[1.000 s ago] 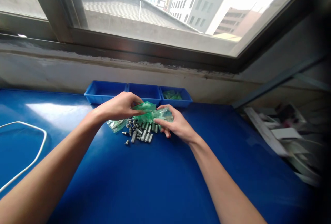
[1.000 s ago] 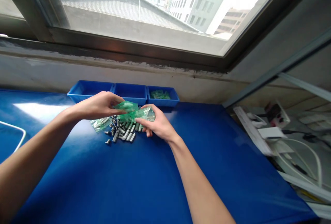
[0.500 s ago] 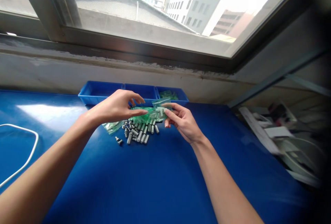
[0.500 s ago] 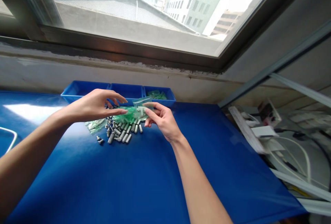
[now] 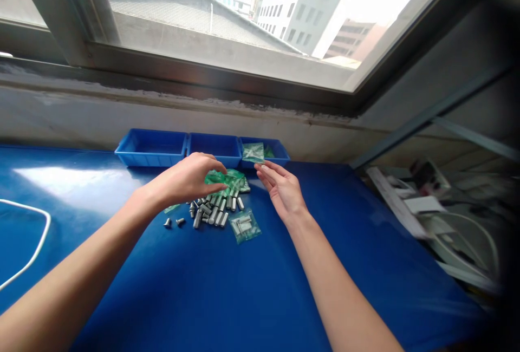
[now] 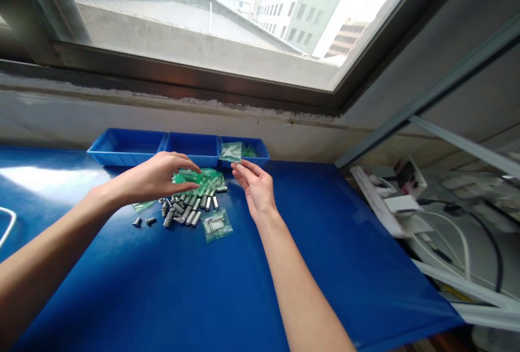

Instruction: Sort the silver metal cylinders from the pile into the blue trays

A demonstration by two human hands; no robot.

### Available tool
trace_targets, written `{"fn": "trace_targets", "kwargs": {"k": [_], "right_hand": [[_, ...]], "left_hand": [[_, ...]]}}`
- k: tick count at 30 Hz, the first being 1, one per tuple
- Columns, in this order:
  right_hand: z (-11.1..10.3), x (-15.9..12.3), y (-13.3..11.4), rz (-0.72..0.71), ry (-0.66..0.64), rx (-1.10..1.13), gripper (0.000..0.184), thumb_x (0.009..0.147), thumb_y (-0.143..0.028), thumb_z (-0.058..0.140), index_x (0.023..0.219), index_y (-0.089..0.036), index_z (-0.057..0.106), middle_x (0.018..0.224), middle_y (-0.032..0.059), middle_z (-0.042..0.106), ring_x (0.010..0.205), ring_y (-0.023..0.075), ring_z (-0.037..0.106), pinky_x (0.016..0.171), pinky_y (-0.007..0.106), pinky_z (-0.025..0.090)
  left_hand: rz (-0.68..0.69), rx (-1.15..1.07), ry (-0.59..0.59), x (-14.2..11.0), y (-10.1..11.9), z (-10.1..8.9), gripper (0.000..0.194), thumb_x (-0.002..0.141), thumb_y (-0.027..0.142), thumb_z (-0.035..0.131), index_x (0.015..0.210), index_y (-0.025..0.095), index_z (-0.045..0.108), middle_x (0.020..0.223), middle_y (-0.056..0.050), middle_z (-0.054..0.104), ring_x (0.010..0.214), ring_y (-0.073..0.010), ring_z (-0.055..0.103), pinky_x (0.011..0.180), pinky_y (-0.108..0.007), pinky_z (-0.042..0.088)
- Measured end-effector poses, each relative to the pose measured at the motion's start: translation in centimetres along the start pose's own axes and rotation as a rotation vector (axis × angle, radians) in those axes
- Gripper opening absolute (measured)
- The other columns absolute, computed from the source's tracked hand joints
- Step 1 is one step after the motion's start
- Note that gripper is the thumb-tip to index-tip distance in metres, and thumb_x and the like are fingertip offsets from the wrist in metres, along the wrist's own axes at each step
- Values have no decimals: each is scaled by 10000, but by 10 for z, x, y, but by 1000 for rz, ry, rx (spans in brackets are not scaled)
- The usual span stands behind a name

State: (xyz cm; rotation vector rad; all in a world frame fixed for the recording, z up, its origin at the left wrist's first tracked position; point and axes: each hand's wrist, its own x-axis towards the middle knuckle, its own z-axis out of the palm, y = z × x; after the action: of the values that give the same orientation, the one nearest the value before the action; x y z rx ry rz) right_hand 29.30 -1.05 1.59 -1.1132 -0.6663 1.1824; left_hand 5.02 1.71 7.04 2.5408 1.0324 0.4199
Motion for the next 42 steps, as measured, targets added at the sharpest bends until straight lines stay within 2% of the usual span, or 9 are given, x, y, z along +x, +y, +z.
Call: {"fn": "trace_targets", "kwargs": {"k": [10,15,20,24,27,31,33,38,42], "right_hand": [[3,3,5,-222,124,145,307,640,-154,853,866,-198,651,973,38,782,1134,180,717,1051,282,557],[3,-6,7,-644,105,-589,98,844,-262,704,922,-203,712,988,70,755,991,228,712,969,411,569],[6,-10,11,-849,-35,-1135,277,951,-322,606,1166,-195,727,1293,111,703,1250,298,582,1107,478,452],[4,-12,-3,-786,-4,-1112,260,972,-355,583,1119,-191,722,1219,105,722,1077,260,654,974,403,511],[-3,-20,-25,-543,-318,-1179,283,932,-494,645,940,-218,710,934,35,729,754,175,634,727,314,508],[-14,-30,-43,-268,-732,-1352,625,578,-639,900,1030,-251,708,1019,15,652,796,168,581,680,280,469],[-17,-30,-43,-220,-814,-1380,585,578,-589,921,1001,-242,714,1005,15,611,838,170,567,695,267,454],[-19,-22,-35,-130,-827,-1313,379,710,-467,874,838,-186,654,781,-21,562,687,125,502,595,248,377],[-20,-19,-33,34,-738,-1039,384,773,-491,817,887,-195,600,614,-60,542,557,112,512,514,231,358]], "left_hand": [[31,44,122,5,-3,21,330,944,356,618,1189,177,745,1186,-83,750,1143,-295,630,976,-406,513],[36,52,118,5,-3,23,311,940,340,628,1180,182,746,1181,-88,750,1149,-295,629,985,-405,524],[49,56,123,7,-5,30,359,957,292,594,1270,166,716,1195,-116,745,1205,-297,624,1030,-410,519],[20,72,131,8,-6,33,376,956,258,575,1298,181,709,1201,-132,737,1173,-293,663,1023,-409,528],[-2,57,156,8,-5,28,329,947,242,578,1226,197,745,1158,-110,760,1120,-280,697,1005,-392,533],[12,-36,188,6,1,15,285,946,302,608,1147,186,774,1127,-70,785,1072,-262,727,968,-353,542],[13,-108,198,4,3,7,281,945,330,620,1121,184,782,1113,-53,792,1046,-236,738,938,-312,547],[-15,-254,157,1,5,-6,296,966,398,596,1071,208,798,1048,-19,804,952,-189,749,801,-243,555],[-43,-293,127,0,2,-9,296,956,407,606,1067,210,798,1070,-23,800,961,-193,745,799,-243,551]]}}
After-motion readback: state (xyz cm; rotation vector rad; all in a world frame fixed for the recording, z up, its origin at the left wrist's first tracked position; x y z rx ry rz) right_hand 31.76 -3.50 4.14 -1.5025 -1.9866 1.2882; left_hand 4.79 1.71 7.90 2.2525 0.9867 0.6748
